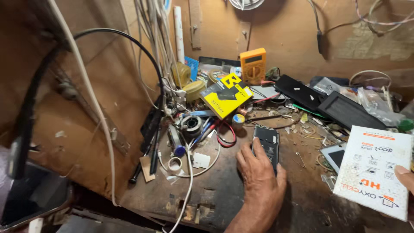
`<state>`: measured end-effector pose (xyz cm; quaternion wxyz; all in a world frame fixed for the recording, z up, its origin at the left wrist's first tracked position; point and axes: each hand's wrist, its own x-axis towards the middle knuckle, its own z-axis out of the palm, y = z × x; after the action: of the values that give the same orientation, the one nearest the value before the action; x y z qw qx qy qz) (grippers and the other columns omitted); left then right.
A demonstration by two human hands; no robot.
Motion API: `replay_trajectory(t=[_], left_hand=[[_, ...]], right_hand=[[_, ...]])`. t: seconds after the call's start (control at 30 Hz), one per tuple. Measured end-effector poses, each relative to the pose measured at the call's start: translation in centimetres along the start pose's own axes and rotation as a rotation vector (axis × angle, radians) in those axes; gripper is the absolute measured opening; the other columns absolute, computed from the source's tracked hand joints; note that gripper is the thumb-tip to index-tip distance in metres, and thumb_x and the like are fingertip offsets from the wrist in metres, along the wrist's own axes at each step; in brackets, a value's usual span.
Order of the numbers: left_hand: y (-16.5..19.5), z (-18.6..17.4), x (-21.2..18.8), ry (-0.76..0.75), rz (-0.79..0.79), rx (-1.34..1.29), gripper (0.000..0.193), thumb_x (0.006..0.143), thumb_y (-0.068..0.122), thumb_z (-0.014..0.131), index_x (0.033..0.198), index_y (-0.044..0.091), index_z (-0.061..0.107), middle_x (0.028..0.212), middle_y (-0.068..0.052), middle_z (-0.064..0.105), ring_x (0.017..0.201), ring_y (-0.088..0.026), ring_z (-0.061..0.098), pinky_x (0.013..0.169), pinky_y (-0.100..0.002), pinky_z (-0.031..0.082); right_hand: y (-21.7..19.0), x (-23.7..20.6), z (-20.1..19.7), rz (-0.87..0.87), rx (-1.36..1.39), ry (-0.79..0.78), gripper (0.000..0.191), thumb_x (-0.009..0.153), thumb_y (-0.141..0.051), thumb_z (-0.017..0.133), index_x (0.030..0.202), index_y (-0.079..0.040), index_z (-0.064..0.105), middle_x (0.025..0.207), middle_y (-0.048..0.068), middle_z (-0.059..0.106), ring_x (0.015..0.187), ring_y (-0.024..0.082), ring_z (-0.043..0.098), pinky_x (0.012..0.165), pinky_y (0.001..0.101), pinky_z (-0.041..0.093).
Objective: The person handles a smartphone battery and a white phone chassis on a cluttered workbench. They place the battery into the chassis, then remove it and set it aside. The person repeatedly picks up and sets down the chassis and battery without completing the assembly.
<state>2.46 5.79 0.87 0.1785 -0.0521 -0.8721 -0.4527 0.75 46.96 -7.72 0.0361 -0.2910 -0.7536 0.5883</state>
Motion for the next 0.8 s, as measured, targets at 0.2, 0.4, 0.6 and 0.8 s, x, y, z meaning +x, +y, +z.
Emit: replay_trajectory(t=[0.2, 0.4, 0.6, 0.8], left_hand=[[0.4, 0.0, 0.6, 0.027, 0.018, 0.065, 0.082, 0.075, 0.011, 0.075, 0.142, -0.013, 0.034, 0.131, -0.028, 0.042, 0.119, -0.044, 0.042, 0.101, -0.057, 0.036], [0.4, -0.1, 0.6, 0.033, 0.032, 0.046, 0.08, 0.078, 0.012, 0.074, 0.142, -0.014, 0.034, 0.132, -0.028, 0.042, 0.119, -0.044, 0.042, 0.101, -0.057, 0.036], [0.4, -0.3, 0.4, 0.012, 0.006, 0.039, 0.078, 0.079, 0.014, 0.075, 0.141, -0.012, 0.035, 0.13, -0.026, 0.044, 0.121, -0.044, 0.042, 0.102, -0.057, 0.034], [0.6, -0.3, 0.5, 0.067, 0.018, 0.054, 0.078, 0.077, 0.015, 0.077, 0.14, -0.01, 0.038, 0.128, -0.025, 0.047, 0.118, -0.043, 0.044, 0.102, -0.055, 0.035]], right_hand=[[-2.0, 3.4, -1.3, 0.048, -0.369, -0.064, 0.061, 0.113, -0.038, 0.036, 0.146, 0.009, 0.053, 0.105, 0.036, 0.071, 0.074, 0.047, 0.076, 0.065, 0.0582, 0.062], [-5.5, 5.0, -1.4, -0.166, -0.377, -0.133, 0.066, 0.113, -0.044, 0.034, 0.139, 0.013, 0.057, 0.097, 0.039, 0.069, 0.062, 0.049, 0.078, 0.053, 0.0588, 0.061], [-9.5, 6.4, 0.1, -0.306, -0.247, -0.029, 0.052, 0.114, -0.036, 0.04, 0.138, 0.008, 0.055, 0.105, 0.031, 0.072, 0.079, 0.041, 0.075, 0.067, 0.0514, 0.063], [-11.3, 5.4, 2.1, -0.577, 0.113, 0.209, 0.029, 0.11, -0.015, 0.069, 0.122, 0.008, 0.057, 0.108, 0.018, 0.07, 0.09, 0.027, 0.072, 0.075, 0.0409, 0.061]])
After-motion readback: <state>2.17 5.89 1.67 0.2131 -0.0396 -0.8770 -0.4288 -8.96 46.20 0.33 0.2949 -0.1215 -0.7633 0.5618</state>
